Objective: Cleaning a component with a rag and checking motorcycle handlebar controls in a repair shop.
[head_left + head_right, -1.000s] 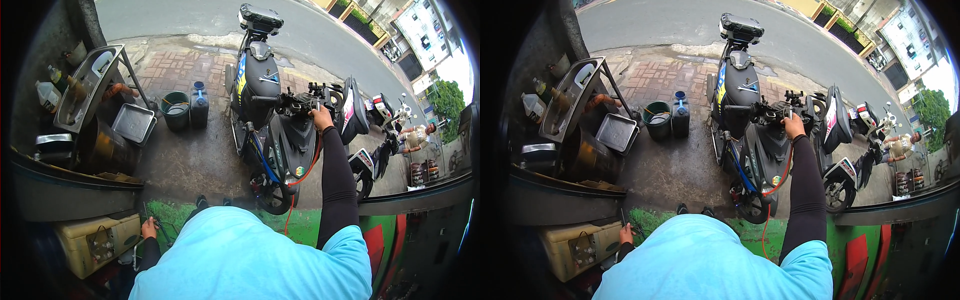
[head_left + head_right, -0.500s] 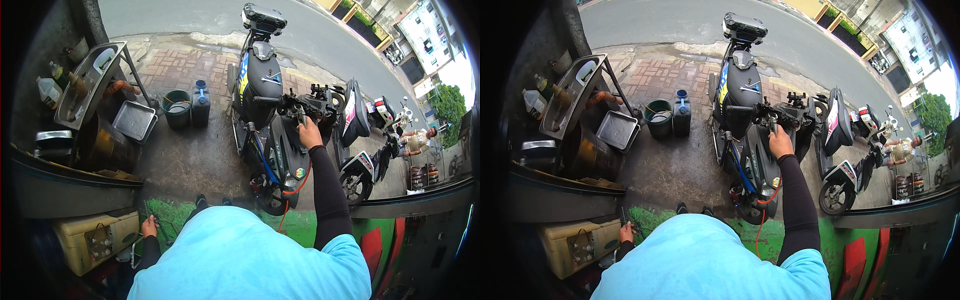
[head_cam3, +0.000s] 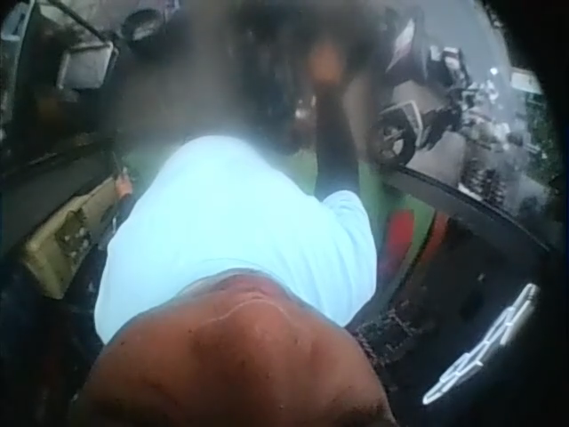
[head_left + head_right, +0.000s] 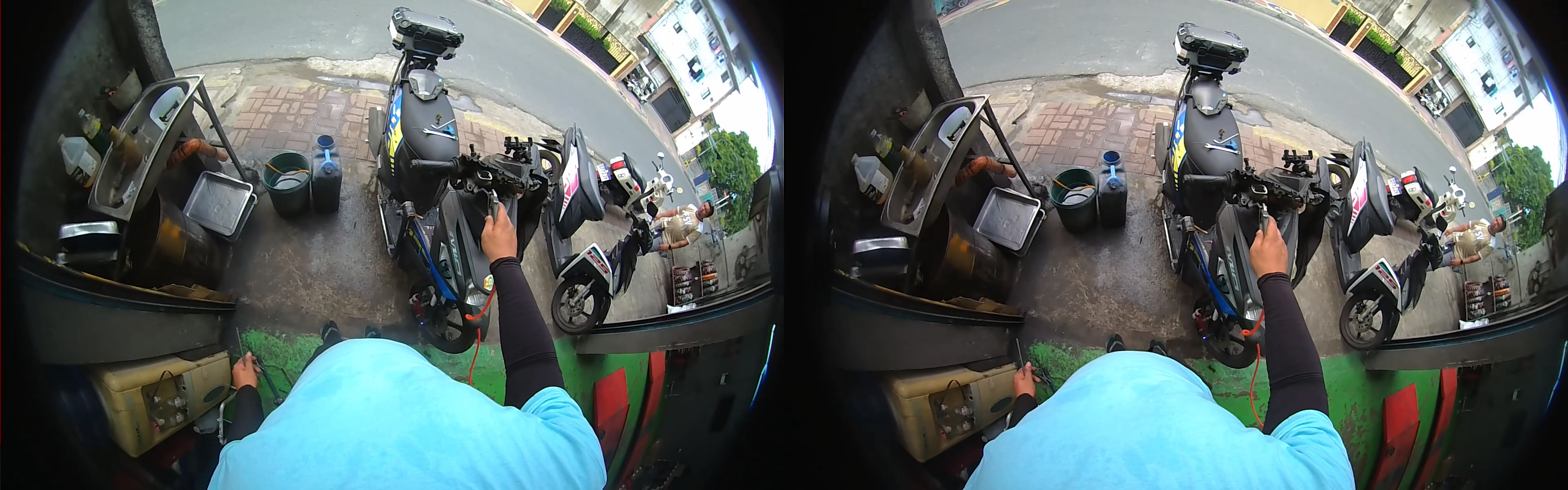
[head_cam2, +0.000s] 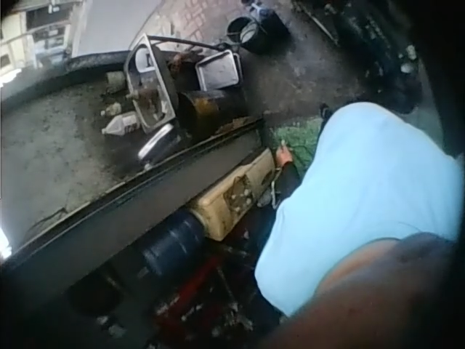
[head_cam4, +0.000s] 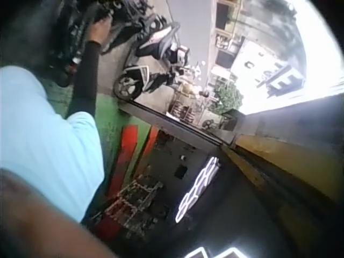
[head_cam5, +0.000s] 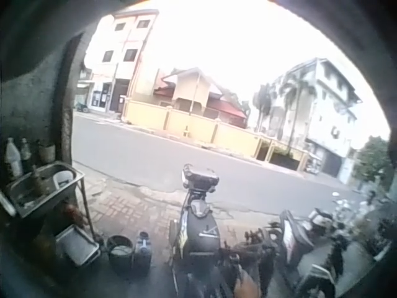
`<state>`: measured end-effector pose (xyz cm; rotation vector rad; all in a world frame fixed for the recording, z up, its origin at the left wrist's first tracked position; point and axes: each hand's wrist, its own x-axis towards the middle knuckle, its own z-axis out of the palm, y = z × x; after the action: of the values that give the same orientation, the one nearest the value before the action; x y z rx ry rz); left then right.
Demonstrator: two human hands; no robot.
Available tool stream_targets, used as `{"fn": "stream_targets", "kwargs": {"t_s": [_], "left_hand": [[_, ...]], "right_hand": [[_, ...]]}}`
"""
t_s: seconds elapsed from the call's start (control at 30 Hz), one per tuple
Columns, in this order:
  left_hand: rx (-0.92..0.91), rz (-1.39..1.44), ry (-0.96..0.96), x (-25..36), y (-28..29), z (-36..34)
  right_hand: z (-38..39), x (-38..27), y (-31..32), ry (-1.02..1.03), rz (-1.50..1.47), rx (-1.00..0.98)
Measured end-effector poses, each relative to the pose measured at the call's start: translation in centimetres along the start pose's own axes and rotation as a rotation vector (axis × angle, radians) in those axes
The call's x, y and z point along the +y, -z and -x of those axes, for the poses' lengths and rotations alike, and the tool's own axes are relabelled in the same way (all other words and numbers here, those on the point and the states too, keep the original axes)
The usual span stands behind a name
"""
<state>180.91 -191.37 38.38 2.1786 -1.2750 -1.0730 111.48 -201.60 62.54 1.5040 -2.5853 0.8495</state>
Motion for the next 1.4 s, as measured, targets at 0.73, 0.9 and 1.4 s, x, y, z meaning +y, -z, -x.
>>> {"fn": "stream_targets", "kwargs": {"t_s": [0.73,0.9,1.4], "left_hand": [[-0.002,-0.013,0.032,0.2,-1.2,0.4],[0.009,0.021,-0.003,-0.4,-1.6,0.5],[0.000,0.102,0.015,-1.5,-0.7,0.7]], "right_hand": [[0.5,-2.5,-2.6,0.169,0.133,-0.041],[0.5,-4.2,-3.7,0.091,0.272,-0.117],[0.2,-6.3,-4.6,0.015,0.296,-0.114]]}}
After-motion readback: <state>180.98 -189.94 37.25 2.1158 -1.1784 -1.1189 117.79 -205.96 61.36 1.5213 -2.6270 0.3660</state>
